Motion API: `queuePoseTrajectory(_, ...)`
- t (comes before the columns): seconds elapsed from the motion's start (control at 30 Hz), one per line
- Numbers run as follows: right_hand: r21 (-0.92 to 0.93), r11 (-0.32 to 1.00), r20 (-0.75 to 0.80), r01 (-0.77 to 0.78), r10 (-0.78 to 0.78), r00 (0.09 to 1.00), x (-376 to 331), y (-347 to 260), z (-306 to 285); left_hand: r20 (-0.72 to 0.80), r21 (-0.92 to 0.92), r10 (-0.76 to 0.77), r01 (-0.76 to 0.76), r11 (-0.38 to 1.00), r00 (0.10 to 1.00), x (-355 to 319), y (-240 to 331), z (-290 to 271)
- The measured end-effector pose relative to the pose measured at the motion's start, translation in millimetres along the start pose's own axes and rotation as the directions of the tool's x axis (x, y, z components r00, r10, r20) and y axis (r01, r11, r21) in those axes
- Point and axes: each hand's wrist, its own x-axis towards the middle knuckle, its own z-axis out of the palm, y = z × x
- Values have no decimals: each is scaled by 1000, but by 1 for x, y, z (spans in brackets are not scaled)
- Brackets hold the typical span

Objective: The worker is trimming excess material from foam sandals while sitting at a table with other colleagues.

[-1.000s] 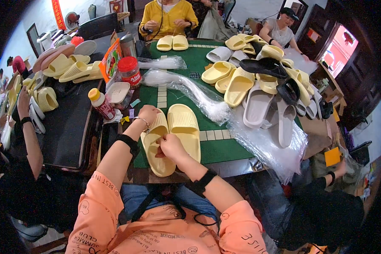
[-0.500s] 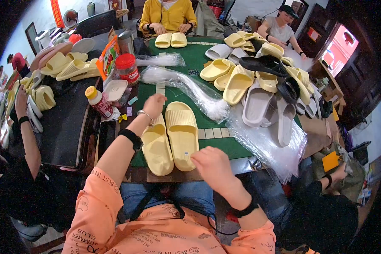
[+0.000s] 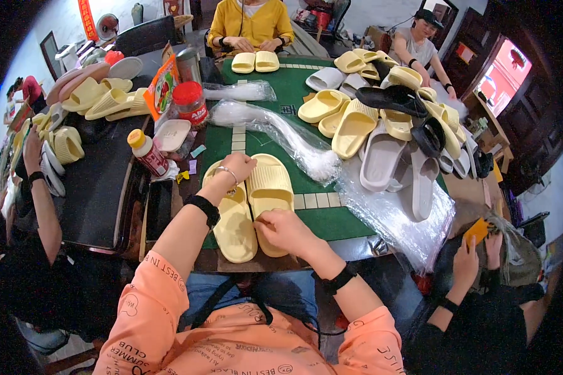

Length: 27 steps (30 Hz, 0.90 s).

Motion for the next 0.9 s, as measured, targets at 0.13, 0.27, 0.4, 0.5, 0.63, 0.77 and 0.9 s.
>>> queuePoseTrajectory(0.13, 40, 968, 65, -247, 245, 967, 1, -18, -5, 24, 63, -4, 3, 998, 1000, 1, 0, 1)
queuePoseTrajectory(0.27, -57, 987, -115, -153, 146, 983, 11, 9, 3, 31, 73, 5, -7, 997, 1000, 5, 2, 3)
queuePoseTrajectory(0.4, -191, 977, -88, -98, 82, 993, 25, 23, 7, 90, 19, -24, 23, 1000, 996, 8, 0, 2)
queuePoseTrajectory(0.5, -280, 960, -109, 12, -44, 993, 31, 29, 13, 142, -19, -50, 54, 998, 989, 16, -2, 2)
queuePoseTrajectory(0.63, -418, 906, -75, 68, -109, 991, 37, 41, 24, 191, 37, -103, 97, 995, 976, 30, -5, 7)
queuePoseTrajectory(0.77, -503, 860, -68, 86, -138, 988, 37, 39, 21, 173, 101, -165, 149, 984, 971, 27, 8, 9)
queuePoseTrajectory(0.9, -539, 840, -27, 60, -88, 996, 36, 32, 19, 57, 159, -237, 226, 961, 970, 29, 13, 11)
